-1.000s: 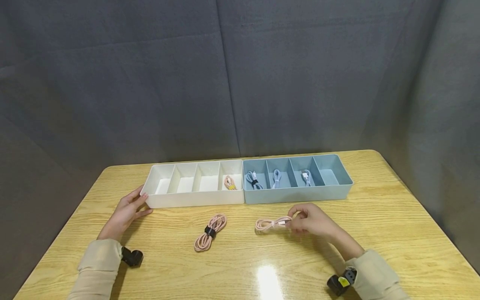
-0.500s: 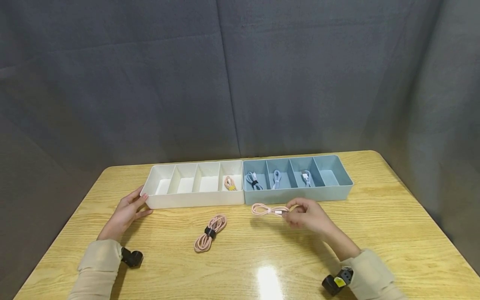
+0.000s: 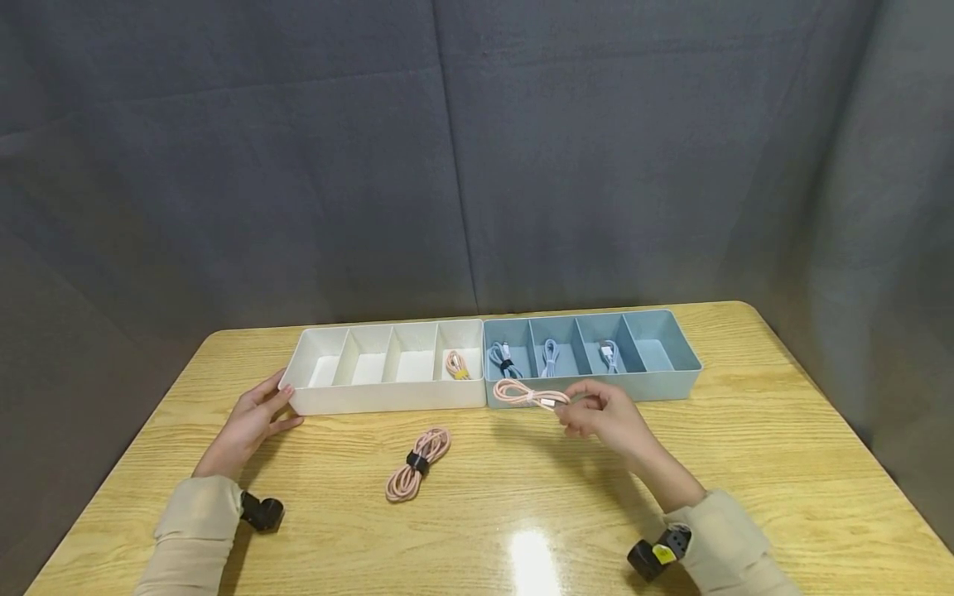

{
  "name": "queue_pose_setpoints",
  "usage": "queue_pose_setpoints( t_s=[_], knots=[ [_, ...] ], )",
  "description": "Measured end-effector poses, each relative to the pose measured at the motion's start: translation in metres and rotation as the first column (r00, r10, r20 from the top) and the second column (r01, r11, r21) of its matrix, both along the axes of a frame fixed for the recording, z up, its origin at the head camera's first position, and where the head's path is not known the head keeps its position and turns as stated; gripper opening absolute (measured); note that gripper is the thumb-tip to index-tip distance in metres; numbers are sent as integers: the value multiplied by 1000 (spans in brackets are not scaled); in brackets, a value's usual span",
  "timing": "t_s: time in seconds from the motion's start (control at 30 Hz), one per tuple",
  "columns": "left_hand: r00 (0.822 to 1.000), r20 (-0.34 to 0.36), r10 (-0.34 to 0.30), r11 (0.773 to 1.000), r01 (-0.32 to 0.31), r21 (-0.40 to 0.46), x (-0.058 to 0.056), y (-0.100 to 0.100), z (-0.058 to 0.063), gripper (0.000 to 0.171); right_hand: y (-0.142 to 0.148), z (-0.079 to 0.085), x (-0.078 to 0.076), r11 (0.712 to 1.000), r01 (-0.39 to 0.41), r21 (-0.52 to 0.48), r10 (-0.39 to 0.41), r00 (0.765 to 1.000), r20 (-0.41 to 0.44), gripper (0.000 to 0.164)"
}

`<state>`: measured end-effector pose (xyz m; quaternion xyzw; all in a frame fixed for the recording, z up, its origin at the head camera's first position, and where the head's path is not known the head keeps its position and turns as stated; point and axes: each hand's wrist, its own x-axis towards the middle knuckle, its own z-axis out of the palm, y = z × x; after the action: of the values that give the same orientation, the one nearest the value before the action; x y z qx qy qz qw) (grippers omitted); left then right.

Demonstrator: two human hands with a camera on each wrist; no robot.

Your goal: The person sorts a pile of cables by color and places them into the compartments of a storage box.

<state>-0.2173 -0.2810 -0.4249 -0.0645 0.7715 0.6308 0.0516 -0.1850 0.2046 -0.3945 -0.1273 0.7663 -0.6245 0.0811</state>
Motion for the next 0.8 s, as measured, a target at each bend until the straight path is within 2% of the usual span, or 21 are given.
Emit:
queue_pose_setpoints(
  t_s=[0.4,0.8],
  knots=[
    [1000,-9,-9,1000,9,23,0,-2,-1,58,-11,5,-5,999,53,-14,-53,998,20,23],
    [1000,-1,-7,999,7,36,0,-3,-2,58,-19,14,-13,997,65,-48,-65,998,-1,19]
  ],
)
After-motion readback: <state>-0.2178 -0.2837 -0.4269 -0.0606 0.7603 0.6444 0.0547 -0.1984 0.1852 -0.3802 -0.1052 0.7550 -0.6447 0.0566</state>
